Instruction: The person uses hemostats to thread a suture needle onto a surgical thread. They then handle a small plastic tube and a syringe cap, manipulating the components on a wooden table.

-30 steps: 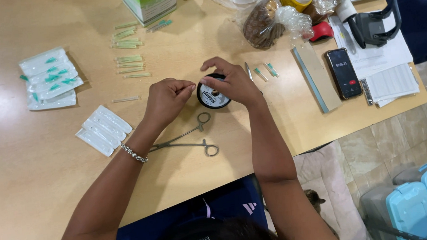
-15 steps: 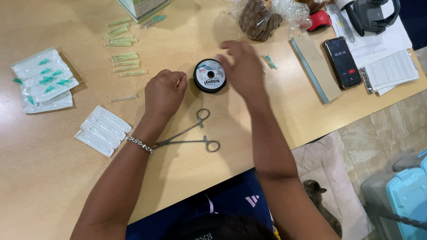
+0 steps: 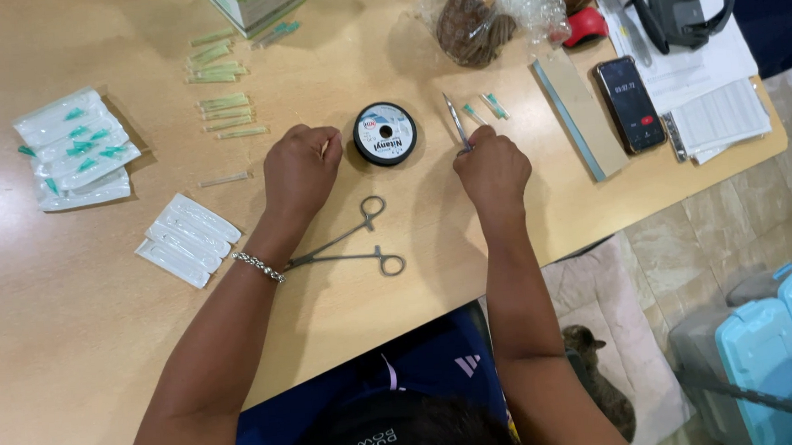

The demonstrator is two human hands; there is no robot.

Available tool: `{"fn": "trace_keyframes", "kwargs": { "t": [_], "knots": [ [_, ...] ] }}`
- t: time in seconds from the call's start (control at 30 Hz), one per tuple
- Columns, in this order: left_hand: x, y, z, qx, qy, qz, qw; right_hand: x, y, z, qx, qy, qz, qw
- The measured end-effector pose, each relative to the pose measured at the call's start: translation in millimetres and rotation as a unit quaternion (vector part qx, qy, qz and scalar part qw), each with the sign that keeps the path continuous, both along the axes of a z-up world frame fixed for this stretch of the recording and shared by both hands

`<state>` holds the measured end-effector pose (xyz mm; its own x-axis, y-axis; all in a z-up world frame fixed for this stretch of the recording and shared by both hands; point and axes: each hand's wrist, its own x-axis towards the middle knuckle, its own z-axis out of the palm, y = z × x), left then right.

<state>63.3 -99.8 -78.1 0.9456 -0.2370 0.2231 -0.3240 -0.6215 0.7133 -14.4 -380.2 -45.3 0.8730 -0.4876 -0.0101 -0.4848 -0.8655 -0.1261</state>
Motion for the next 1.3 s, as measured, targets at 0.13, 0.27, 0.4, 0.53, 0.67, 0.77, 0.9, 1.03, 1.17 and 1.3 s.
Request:
{"fn": "trace_keyframes", "kwargs": {
  "t": [0.13,0.27,0.4,0.53,0.67,0.77,0.9,1.03,1.17,1.3],
  "knots": [
    [0,3,2,-0.011,0.008,0.007,1.000,0,13,9,-0.061,-0.032,0.034,0.997],
    [6,2,-5,-0.027,0.026,0.009,0.999,-2,39,36,0.065,-0.107,0.042,0.991],
    [6,3,-2,-0.026,0.024,0.014,0.999,-2,70,41,0.599,-0.013,0.047,0.800],
    [3,4,0,-0.041,0.021,0.002,0.999,7,94,33,0.645,0.095,0.062,0.756],
    [3,5,1,-0.038,0.019,-0.002,0.999,19,96,18,0.659,0.074,0.065,0.746],
    [3,5,1,-0.043,0.016,-0.009,0.999,22,93,8,0.663,0.043,0.071,0.744],
    [5,15,13,-0.068,0.018,0.000,0.997,13,80,21,0.612,0.007,0.100,0.785],
    [8,37,63,-0.253,0.024,0.036,0.966,4,55,59,0.427,-0.084,0.074,0.898],
    [-4,57,125,-0.358,0.066,0.041,0.930,6,30,56,0.214,-0.017,-0.009,0.977],
    [-10,62,136,-0.485,0.181,0.035,0.855,13,23,52,0.138,0.026,-0.012,0.990]
  ]
}}
